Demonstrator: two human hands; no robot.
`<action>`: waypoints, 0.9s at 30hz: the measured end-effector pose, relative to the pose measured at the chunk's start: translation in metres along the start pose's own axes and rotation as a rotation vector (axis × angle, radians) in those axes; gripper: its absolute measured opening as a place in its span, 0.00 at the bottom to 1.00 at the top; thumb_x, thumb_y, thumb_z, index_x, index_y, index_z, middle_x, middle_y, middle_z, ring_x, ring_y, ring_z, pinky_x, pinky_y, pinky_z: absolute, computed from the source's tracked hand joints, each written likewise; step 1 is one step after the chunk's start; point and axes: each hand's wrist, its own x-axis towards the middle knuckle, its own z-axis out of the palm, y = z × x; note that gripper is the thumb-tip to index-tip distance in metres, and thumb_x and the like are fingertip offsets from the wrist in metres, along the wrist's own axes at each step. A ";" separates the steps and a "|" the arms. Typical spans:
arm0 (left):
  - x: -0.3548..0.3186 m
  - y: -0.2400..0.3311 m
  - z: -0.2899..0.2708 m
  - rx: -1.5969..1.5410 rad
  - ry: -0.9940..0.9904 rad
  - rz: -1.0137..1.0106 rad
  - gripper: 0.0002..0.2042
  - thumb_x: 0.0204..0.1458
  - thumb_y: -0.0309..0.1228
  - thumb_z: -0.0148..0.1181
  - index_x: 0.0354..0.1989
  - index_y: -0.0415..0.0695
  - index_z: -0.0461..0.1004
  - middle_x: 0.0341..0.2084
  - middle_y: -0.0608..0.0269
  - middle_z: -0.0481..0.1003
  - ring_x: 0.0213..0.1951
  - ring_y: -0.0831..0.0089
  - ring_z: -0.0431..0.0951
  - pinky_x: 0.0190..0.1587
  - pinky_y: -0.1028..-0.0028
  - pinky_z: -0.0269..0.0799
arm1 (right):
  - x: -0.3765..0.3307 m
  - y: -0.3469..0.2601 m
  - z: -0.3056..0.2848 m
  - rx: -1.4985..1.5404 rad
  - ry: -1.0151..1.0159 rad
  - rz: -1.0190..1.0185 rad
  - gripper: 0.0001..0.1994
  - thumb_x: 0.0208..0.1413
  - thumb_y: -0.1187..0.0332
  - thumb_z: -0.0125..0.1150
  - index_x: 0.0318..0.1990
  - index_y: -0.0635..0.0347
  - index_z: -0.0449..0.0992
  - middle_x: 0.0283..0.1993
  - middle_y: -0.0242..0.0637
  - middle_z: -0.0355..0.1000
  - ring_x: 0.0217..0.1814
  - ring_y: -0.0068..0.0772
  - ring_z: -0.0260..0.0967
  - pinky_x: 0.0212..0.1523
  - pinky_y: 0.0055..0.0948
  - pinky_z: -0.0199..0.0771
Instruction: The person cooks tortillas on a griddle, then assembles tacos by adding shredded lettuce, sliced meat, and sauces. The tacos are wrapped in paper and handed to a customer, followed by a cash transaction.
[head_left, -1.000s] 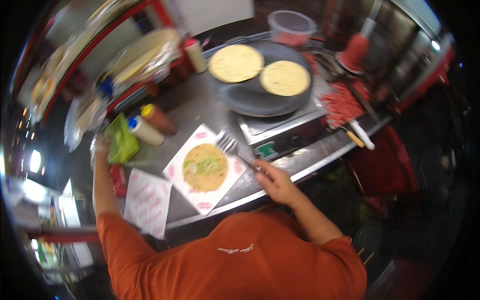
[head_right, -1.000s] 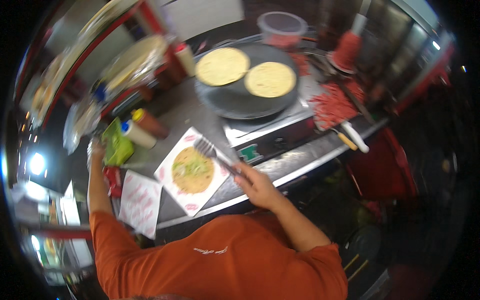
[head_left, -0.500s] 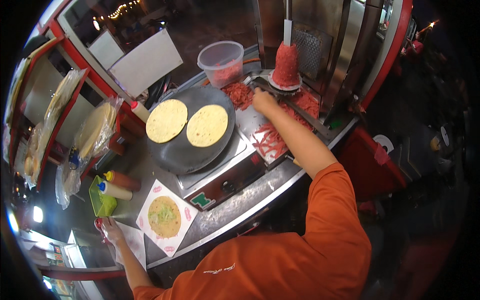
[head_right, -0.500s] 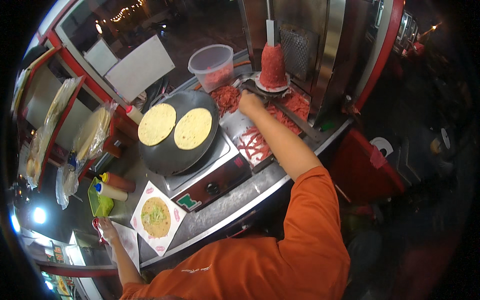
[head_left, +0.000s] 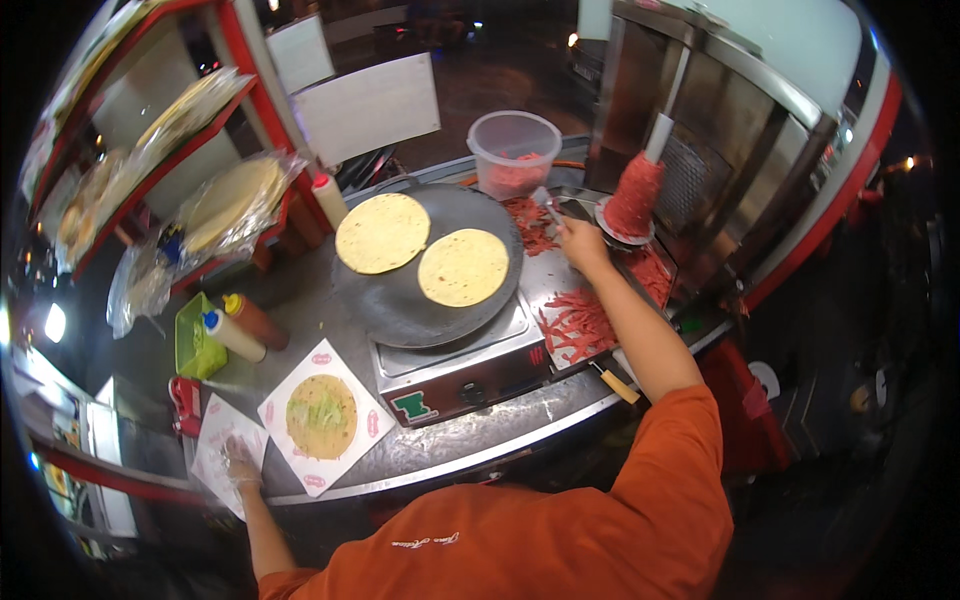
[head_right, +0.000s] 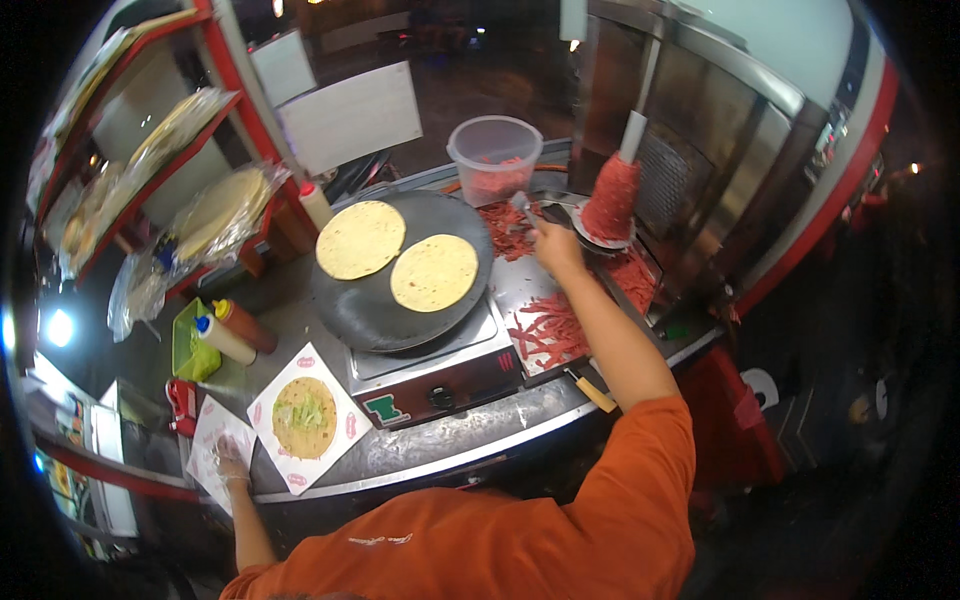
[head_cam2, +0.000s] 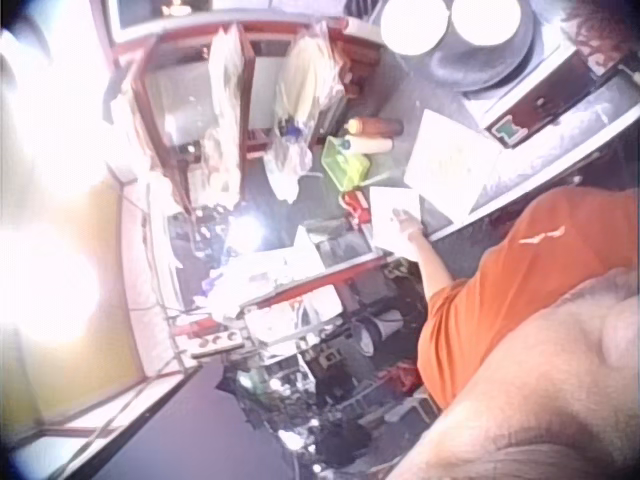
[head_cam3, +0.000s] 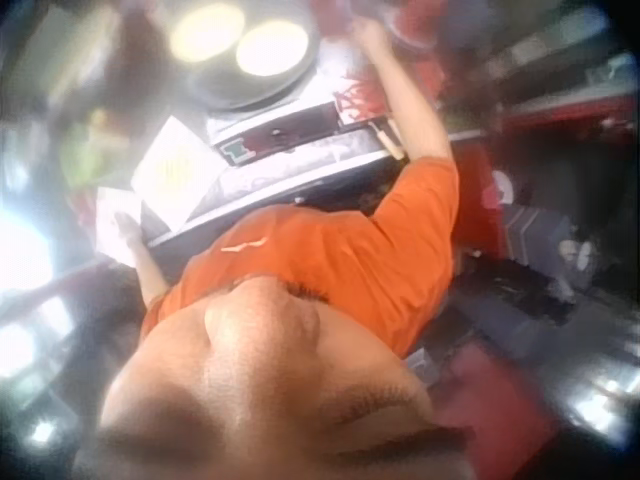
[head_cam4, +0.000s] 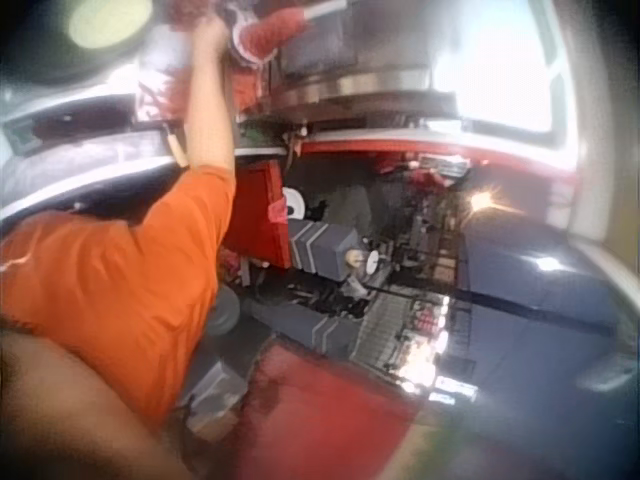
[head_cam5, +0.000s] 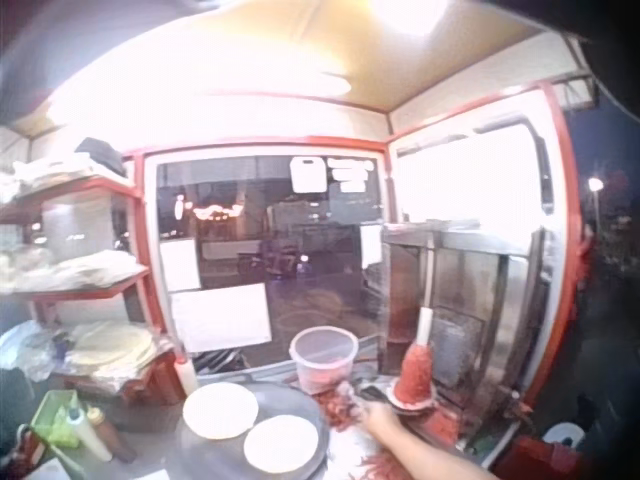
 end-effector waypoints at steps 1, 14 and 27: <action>0.003 -0.006 0.007 -0.347 0.072 -0.021 0.22 0.72 0.35 0.43 0.72 0.43 0.63 0.70 0.56 0.65 0.69 0.55 0.65 0.72 0.56 0.63 | -0.003 -0.006 -0.013 0.056 0.027 -0.058 0.18 0.66 0.59 0.61 0.58 0.56 0.81 0.51 0.56 0.80 0.54 0.58 0.79 0.56 0.45 0.77; -0.034 0.223 -0.067 -0.228 -0.319 0.319 0.66 0.45 0.70 0.66 0.81 0.39 0.37 0.79 0.45 0.45 0.81 0.49 0.40 0.79 0.46 0.23 | -0.230 -0.282 0.012 -0.132 -0.405 -0.971 0.20 0.64 0.70 0.58 0.63 0.52 0.77 0.40 0.47 0.79 0.36 0.47 0.79 0.39 0.42 0.80; -0.029 0.218 -0.046 -0.305 -0.199 0.686 0.50 0.36 0.59 0.79 0.71 0.58 0.65 0.74 0.49 0.60 0.77 0.47 0.53 0.74 0.30 0.26 | -0.346 -0.278 0.042 -0.058 -0.496 -0.601 0.26 0.64 0.61 0.65 0.68 0.50 0.71 0.39 0.42 0.74 0.36 0.50 0.77 0.36 0.45 0.77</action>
